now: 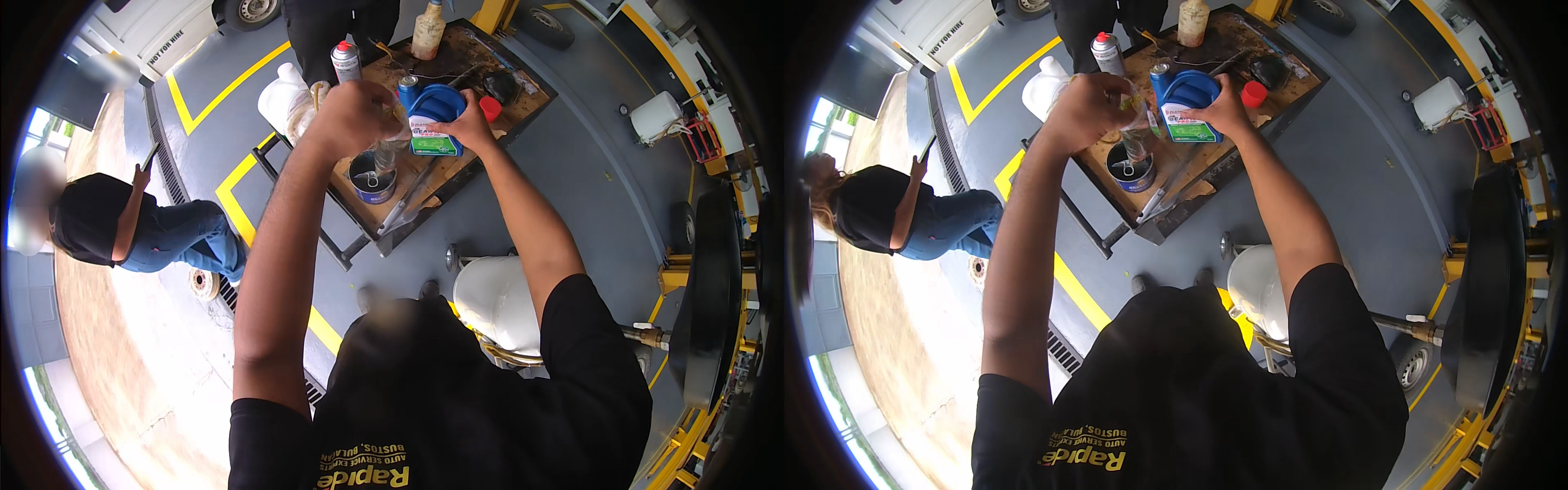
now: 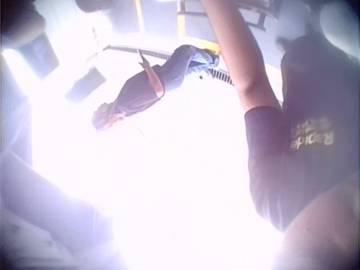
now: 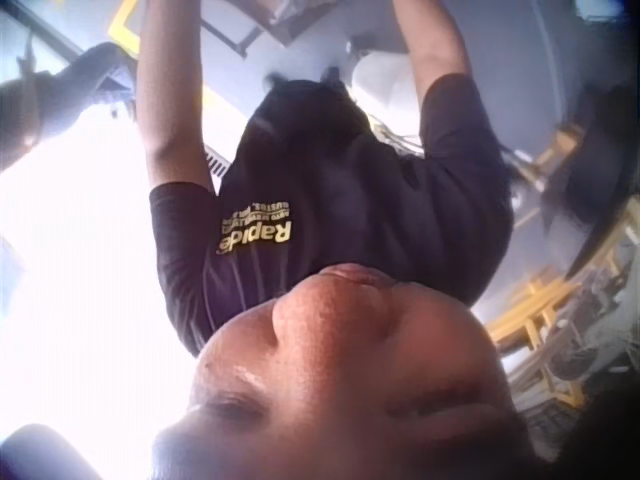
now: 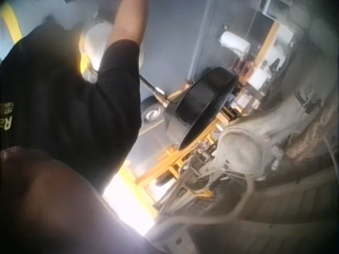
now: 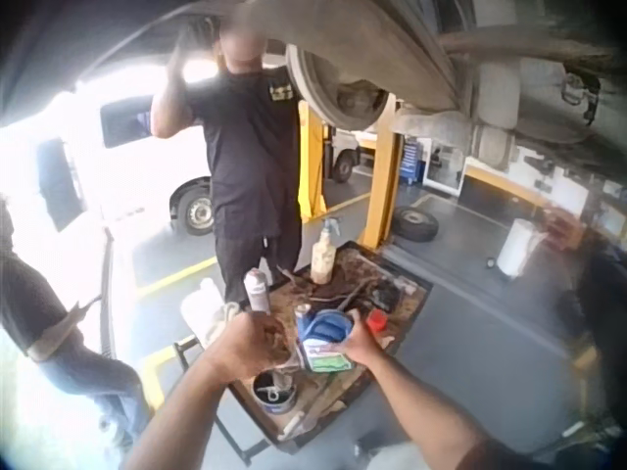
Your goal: The person prepares a container of gear oil, then squeezes the oil from a plastic pouch into the differential housing of a vehicle while standing under a lift. The person then wipes the fill plug area with a cloth.
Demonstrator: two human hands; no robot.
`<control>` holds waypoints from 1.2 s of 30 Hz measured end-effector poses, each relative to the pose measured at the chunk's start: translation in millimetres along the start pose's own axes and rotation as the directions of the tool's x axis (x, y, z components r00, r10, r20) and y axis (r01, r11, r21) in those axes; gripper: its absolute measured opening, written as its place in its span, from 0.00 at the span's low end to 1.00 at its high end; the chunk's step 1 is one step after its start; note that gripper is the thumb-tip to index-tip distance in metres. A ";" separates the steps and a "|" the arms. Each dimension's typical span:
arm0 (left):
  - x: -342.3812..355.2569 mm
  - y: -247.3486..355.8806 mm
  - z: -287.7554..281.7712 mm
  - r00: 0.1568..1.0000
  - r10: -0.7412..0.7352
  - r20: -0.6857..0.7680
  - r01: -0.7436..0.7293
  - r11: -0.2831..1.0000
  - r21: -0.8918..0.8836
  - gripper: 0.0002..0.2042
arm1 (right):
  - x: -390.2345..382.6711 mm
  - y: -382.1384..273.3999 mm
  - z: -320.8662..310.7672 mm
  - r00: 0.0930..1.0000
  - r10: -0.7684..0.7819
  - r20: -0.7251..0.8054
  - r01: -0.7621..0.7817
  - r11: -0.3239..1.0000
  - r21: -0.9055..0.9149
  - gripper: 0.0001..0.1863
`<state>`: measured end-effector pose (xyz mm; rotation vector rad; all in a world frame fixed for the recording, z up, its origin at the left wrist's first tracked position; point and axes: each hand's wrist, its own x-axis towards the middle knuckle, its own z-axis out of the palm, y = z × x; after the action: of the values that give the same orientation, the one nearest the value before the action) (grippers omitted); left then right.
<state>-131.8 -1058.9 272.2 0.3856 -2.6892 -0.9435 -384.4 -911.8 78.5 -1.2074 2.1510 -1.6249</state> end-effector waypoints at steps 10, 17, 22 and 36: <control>-44.5 18.3 -35.2 0.996 -0.087 -0.024 0.088 0.996 0.029 0.25 | 24.2 29.8 14.2 0.847 0.074 0.526 -0.202 0.961 0.190 0.47; -47.5 30.3 -43.8 0.996 -0.090 0.010 0.090 0.996 -0.018 0.25 | 41.2 13.3 12.8 0.830 0.141 0.540 -0.215 0.974 0.076 0.44; -48.0 38.4 -38.9 0.995 -0.081 0.061 0.084 0.995 -0.055 0.25 | 24.6 28.2 9.9 0.867 0.192 0.460 -0.223 0.975 0.013 0.45; -30.4 73.5 7.1 0.925 0.306 0.225 -0.283 0.950 -0.132 0.18 | -152.1 -231.7 -50.9 0.958 0.282 0.059 -0.286 0.911 0.296 0.25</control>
<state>-117.7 -989.3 308.9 -0.1657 -2.7906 -1.0821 -202.1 -785.8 252.5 -0.7733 1.8721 -1.7235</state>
